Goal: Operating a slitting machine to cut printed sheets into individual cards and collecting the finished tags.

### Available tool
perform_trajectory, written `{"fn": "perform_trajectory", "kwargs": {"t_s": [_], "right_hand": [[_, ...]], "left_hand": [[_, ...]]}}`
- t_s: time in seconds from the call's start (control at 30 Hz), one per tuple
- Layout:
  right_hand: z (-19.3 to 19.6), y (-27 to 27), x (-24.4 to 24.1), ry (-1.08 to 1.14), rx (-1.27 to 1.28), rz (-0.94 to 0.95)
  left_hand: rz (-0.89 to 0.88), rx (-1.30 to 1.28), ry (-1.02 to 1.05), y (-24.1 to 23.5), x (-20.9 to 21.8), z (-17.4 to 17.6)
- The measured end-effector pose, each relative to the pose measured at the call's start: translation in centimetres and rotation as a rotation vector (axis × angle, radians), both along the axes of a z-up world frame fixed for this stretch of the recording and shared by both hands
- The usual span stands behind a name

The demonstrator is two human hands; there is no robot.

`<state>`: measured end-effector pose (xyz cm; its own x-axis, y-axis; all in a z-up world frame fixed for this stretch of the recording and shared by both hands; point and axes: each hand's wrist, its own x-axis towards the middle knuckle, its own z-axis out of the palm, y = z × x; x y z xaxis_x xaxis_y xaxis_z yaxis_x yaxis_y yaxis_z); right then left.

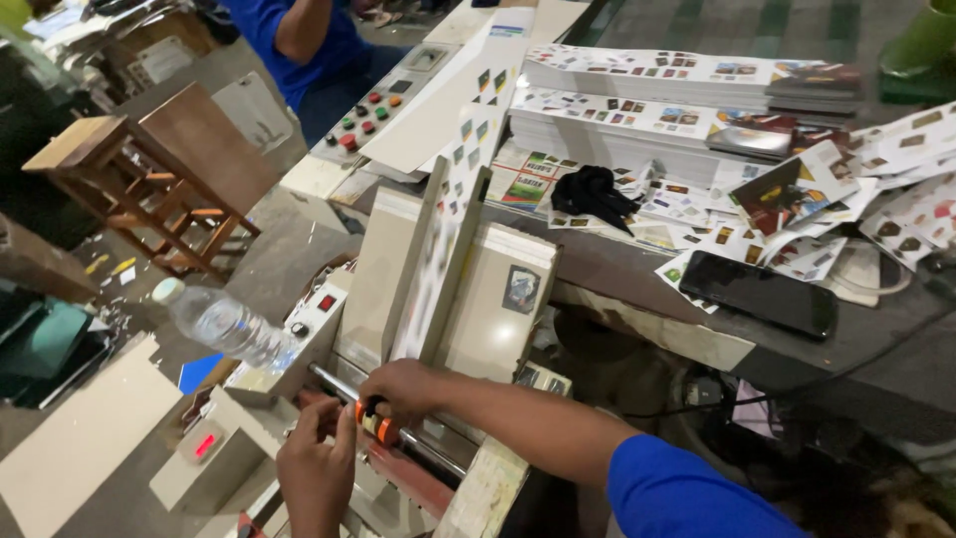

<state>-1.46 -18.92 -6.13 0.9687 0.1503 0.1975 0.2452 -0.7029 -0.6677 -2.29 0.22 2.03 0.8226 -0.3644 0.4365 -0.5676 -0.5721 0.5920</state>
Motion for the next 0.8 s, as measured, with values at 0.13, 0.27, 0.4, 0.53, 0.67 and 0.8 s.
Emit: {"fn": "perform_trajectory", "kwargs": {"t_s": [0.13,0.27,0.4,0.53,0.67,0.8], "right_hand": [[1.2,0.4,-0.6,-0.080,-0.064,0.029],[3.8,0.7,-1.6,0.229,0.171,-0.037],[4.9,0.7,-2.4,0.159,0.126,-0.027],[5.0,0.4,-1.5,0.300,0.145,0.006],[0.7,0.7,0.2,0.137,-0.051,-0.005],[1.9,0.6,-0.5,0.102,0.050,-0.045]], "left_hand": [[0.055,0.023,0.083,-0.2,-0.8,1.3],[0.065,0.065,0.075,-0.1,-0.6,1.4],[0.083,0.085,0.162,-0.3,-1.2,2.5],[0.076,0.066,0.116,-0.4,-0.1,1.1],[0.020,-0.010,0.012,0.7,-0.5,0.7],[0.012,-0.007,0.074,0.4,-0.8,1.9]]}}
